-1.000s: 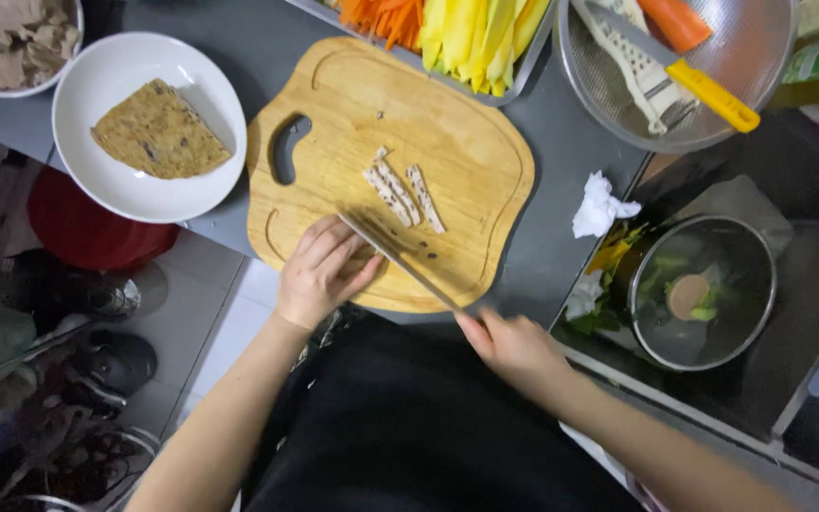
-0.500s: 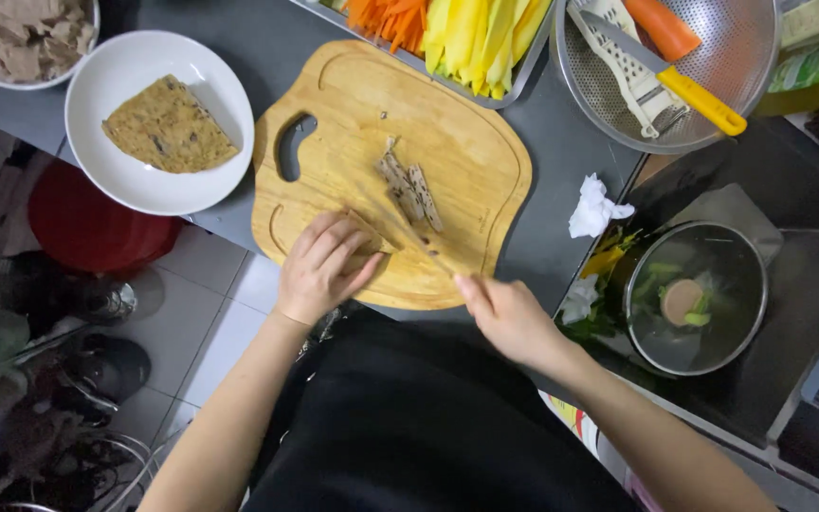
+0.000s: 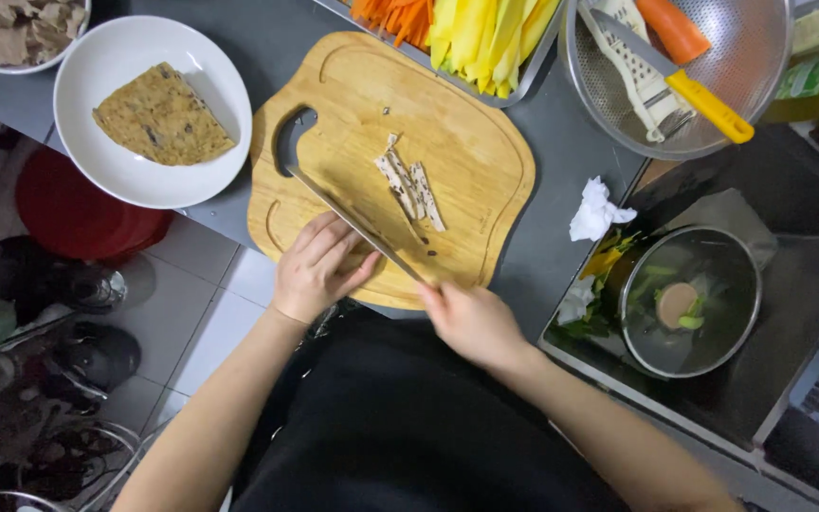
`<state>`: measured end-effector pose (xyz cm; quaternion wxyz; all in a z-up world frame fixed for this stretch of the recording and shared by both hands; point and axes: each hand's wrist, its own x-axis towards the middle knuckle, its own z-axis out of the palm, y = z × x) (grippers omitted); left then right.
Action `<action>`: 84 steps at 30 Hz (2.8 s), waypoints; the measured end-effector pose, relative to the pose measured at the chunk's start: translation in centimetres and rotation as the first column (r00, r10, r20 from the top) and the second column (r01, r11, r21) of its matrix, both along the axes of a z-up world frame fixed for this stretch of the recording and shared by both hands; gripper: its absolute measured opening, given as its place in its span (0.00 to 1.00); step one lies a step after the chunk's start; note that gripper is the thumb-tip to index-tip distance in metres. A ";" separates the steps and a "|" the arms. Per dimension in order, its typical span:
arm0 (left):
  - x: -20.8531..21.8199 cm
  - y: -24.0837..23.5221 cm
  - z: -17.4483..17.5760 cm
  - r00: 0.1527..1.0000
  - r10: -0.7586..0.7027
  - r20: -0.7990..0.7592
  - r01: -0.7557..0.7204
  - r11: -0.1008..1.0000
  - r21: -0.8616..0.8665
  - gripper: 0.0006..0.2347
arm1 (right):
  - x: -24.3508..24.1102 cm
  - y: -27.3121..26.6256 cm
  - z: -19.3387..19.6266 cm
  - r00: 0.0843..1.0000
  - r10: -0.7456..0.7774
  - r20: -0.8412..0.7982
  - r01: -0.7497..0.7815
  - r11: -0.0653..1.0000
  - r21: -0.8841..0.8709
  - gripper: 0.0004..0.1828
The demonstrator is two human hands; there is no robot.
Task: Slice cooked meat and omelet into thin strips on a cutting board.
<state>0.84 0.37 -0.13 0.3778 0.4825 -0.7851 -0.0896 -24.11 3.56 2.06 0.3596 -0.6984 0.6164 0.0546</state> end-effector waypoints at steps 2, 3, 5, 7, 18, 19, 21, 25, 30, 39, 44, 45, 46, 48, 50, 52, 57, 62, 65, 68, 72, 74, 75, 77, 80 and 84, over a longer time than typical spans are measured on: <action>-0.3 0.0 -0.3 1.000 0.007 0.001 -0.007 1.000 -0.006 0.14 | 0.8 -0.7 0.1 0.998 -0.017 0.055 0.015 0.999 0.040 0.25; -0.3 0.0 -0.4 1.000 0.013 0.003 -0.013 1.000 -0.007 0.13 | 1.4 -0.9 0.1 0.993 -0.037 0.110 0.028 0.996 0.085 0.26; -0.4 0.2 -0.6 1.000 0.022 -0.001 -0.022 1.000 -0.002 0.13 | -1.2 0.8 0.7 0.998 -0.039 0.045 0.035 0.995 0.096 0.24; -0.4 -0.1 -0.8 0.999 0.032 -0.005 -0.032 0.999 -0.002 0.13 | -3.4 2.2 0.8 0.999 -0.040 -0.020 0.042 0.994 0.101 0.23; -0.3 0.6 0.0 1.000 0.010 0.000 -0.010 1.000 0.007 0.14 | -2.7 0.3 -2.1 0.976 -0.100 0.195 0.081 0.991 0.102 0.31; -0.1 0.2 0.0 1.000 0.012 0.000 -0.012 1.000 0.000 0.14 | -3.1 0.0 -1.6 0.976 -0.097 0.195 0.079 0.992 0.095 0.31; 0.1 -0.2 0.2 1.000 -0.018 -0.011 0.018 1.000 -0.015 0.14 | -3.9 -0.1 -0.5 0.880 -0.460 0.120 0.369 0.819 0.439 0.36; 0.2 0.3 -0.2 0.999 -0.033 -0.023 0.033 0.999 0.001 0.14 | -3.1 -0.5 2.6 0.952 -0.285 0.113 0.237 0.918 0.318 0.33; 0.0 0.2 -0.3 1.000 -0.006 -0.019 0.005 1.000 -0.021 0.14 | -3.6 1.4 4.5 0.989 -0.141 0.037 0.128 0.965 0.228 0.24; 0.2 0.2 -0.3 1.000 0.004 -0.013 -0.004 1.000 0.015 0.13 | -1.9 1.1 -0.6 1.000 0.009 -0.026 -0.008 0.999 0.040 0.25; 0.0 0.4 -0.7 1.000 0.010 -0.011 -0.010 1.000 0.009 0.14 | -1.1 0.3 0.4 1.000 0.003 -0.003 -0.003 0.999 0.053 0.24; 0.0 0.3 -0.7 1.000 0.022 -0.009 -0.022 1.000 0.007 0.14 | -1.8 0.8 0.4 0.999 -0.013 -0.032 0.016 0.995 0.097 0.25; 0.1 0.1 -0.7 1.000 0.022 -0.007 -0.022 1.000 0.003 0.14 | -2.5 1.4 0.5 0.999 -0.014 -0.030 0.016 0.995 0.093 0.25; 0.1 -0.1 -0.7 0.999 0.031 -0.013 -0.031 1.000 -0.005 0.14 | -4.0 2.7 0.5 0.996 0.011 -0.087 -0.005 0.998 0.065 0.25; 0.4 0.3 -0.7 1.000 0.017 -0.015 -0.017 1.000 0.000 0.14 | -2.1 1.3 -0.4 0.996 0.015 -0.086 -0.006 0.995 0.100 0.24; 0.0 0.3 -0.4 1.000 0.009 -0.023 -0.009 1.000 -0.007 0.14 | -1.8 0.4 -1.3 0.995 0.025 -0.092 -0.013 0.992 0.123 0.26; 0.5 0.2 2.4 0.998 -0.047 -0.040 0.049 0.998 0.039 0.13 | -4.8 0.3 -3.4 0.877 -0.432 0.211 0.282 0.817 0.503 0.38; 0.4 0.9 1.8 0.999 -0.002 -0.032 0.004 0.996 0.088 0.13 | -4.8 -0.7 0.6 0.887 -0.386 0.253 0.262 0.872 0.413 0.33; 0.0 0.8 1.8 1.000 0.014 -0.018 -0.013 0.998 0.058 0.13 | -3.9 -0.6 2.9 0.976 -0.133 0.174 0.100 0.978 0.185 0.28; 0.1 0.2 1.8 1.000 0.010 0.015 -0.010 1.000 0.001 0.13 | -3.2 0.1 4.8 0.994 -0.082 0.071 0.072 0.989 0.130 0.23; 0.2 0.3 1.4 0.998 -0.008 0.056 0.011 0.999 -0.048 0.13 | -5.1 3.4 1.8 0.999 -0.020 -0.046 0.020 1.000 0.002 0.25; -0.1 0.2 0.9 0.999 -0.001 0.038 0.003 0.999 -0.048 0.13 | -5.1 3.8 1.5 0.999 0.001 -0.049 -0.002 1.000 -0.003 0.25; -0.1 0.2 0.7 1.000 0.007 0.025 -0.006 0.999 -0.051 0.13 | -5.1 3.8 1.3 0.999 0.025 -0.048 -0.025 1.000 -0.012 0.24; 0.0 0.1 0.6 1.000 0.004 0.014 -0.003 0.999 -0.046 0.13 | -4.1 3.2 -0.4 0.997 0.039 -0.060 -0.040 0.999 -0.026 0.24; 0.3 0.2 0.4 1.000 -0.011 0.002 0.011 0.999 -0.037 0.14 | -1.4 1.7 -0.5 0.998 0.047 -0.034 -0.051 0.993 -0.105 0.23; 0.3 0.0 0.3 1.000 -0.020 0.005 0.020 0.999 -0.029 0.14 | -2.0 1.5 0.0 1.000 0.030 -0.007 -0.030 0.999 -0.030 0.22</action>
